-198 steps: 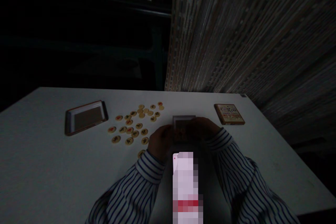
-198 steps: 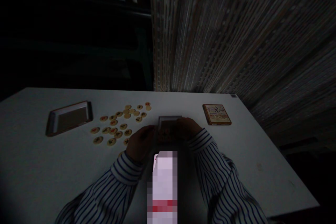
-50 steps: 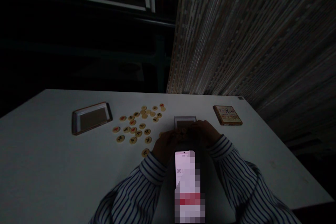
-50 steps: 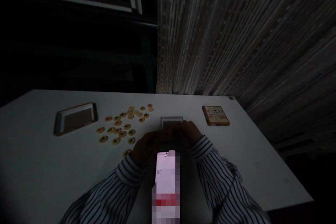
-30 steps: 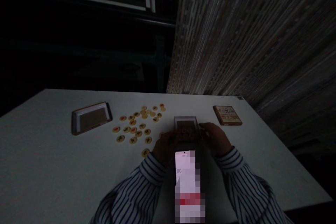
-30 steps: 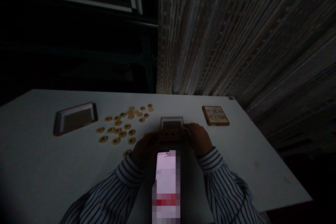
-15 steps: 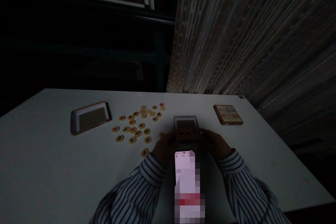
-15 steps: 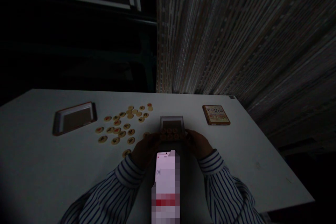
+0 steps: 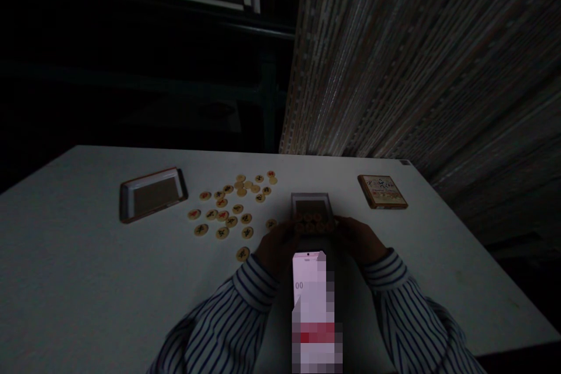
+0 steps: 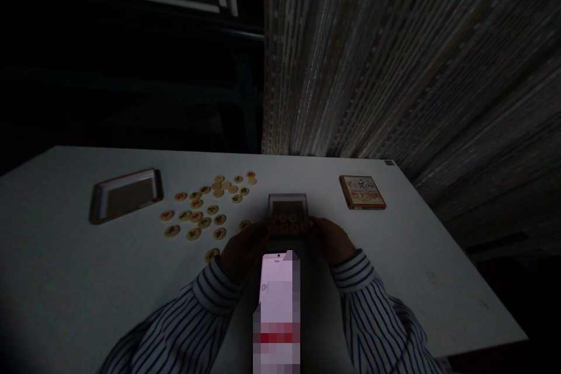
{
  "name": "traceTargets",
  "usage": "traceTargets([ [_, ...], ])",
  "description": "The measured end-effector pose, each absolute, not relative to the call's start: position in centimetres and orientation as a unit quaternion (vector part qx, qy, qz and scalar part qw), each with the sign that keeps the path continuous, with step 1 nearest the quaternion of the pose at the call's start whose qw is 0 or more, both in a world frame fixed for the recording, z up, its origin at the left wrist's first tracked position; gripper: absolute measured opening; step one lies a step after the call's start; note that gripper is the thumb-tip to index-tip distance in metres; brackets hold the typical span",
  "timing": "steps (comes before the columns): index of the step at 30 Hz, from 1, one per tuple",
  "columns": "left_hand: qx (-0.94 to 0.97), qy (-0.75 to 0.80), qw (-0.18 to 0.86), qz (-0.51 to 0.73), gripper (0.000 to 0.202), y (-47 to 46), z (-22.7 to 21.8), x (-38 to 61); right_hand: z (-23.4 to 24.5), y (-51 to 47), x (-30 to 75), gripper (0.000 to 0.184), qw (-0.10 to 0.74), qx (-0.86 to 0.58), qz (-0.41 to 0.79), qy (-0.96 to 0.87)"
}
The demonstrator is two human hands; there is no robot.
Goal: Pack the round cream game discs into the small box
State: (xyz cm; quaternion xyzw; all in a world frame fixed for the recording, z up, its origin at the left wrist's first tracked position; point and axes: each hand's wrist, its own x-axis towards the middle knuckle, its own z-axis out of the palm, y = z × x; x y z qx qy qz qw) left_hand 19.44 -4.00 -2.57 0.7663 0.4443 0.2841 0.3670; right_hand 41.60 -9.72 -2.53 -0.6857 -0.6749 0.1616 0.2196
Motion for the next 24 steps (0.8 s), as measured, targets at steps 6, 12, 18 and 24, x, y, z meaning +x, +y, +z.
traceTargets([
  [6,0.770,0.444,0.353,0.293,0.032,-3.90,-2.78,19.41,-2.84,-9.67,41.61,0.042,0.229,-0.680,0.163,-0.677],
  [12,0.777,0.458,0.341,0.266,0.032,-3.80,-2.78,19.35,-3.20,-9.71,41.70,0.046,0.245,-0.686,0.183,-0.660],
  [18,0.784,0.455,0.331,0.262,0.031,-3.90,-2.51,19.42,-2.69,-9.73,41.46,0.046,0.242,-0.686,0.194,-0.658],
  [24,0.792,0.437,0.319,0.284,0.030,-3.87,-2.58,19.43,-2.76,-9.70,41.43,0.045,0.251,-0.685,0.200,-0.654],
])
